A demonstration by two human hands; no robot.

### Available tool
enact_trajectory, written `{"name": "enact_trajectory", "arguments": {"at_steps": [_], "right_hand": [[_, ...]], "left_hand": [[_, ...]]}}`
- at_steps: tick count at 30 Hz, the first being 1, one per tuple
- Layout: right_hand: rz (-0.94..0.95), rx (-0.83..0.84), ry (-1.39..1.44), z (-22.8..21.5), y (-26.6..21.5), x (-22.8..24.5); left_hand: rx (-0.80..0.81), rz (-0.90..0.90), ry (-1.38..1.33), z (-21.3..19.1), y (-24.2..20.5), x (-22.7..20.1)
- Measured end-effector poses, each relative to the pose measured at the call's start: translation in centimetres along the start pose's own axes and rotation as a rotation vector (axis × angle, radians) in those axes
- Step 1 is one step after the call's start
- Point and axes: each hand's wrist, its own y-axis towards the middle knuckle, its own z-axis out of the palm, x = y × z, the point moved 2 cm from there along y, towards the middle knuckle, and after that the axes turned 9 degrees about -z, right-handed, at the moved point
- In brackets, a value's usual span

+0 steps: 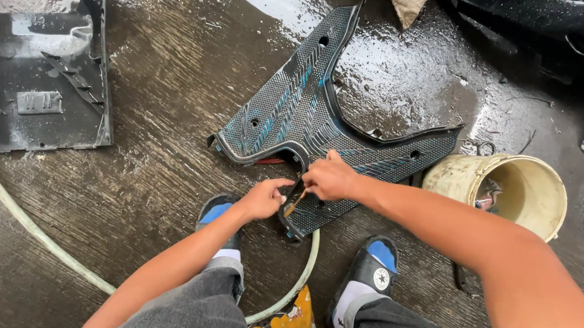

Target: Cleaning a motorcycle floorboard with a brush and soapy water

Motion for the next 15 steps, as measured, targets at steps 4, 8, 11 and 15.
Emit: {"name": "enact_trajectory", "arguments": {"at_steps": [4, 8, 11, 15], "right_hand": [[0.070, 0.011, 0.067, -1.1, -0.1, -1.6], [0.018, 0.003, -0.001, -0.5, -1.4, 0.2], [-0.032, 0.005, -0.016, -0.8, -1.6, 0.2], [0.073, -0.086, -0.006, -1.7, -1.0, -1.4]], "left_hand": [[-0.013, -0.019, -0.023, -0.2, -0.7, -0.6], [-0.019, -0.006, -0.007, -0.4, -0.6, -0.7], [-0.021, -0.009, -0.014, -0.3, -0.8, -0.9], [-0.029, -0.028, 0.035, -0.5, -0.9, -1.1]]}}
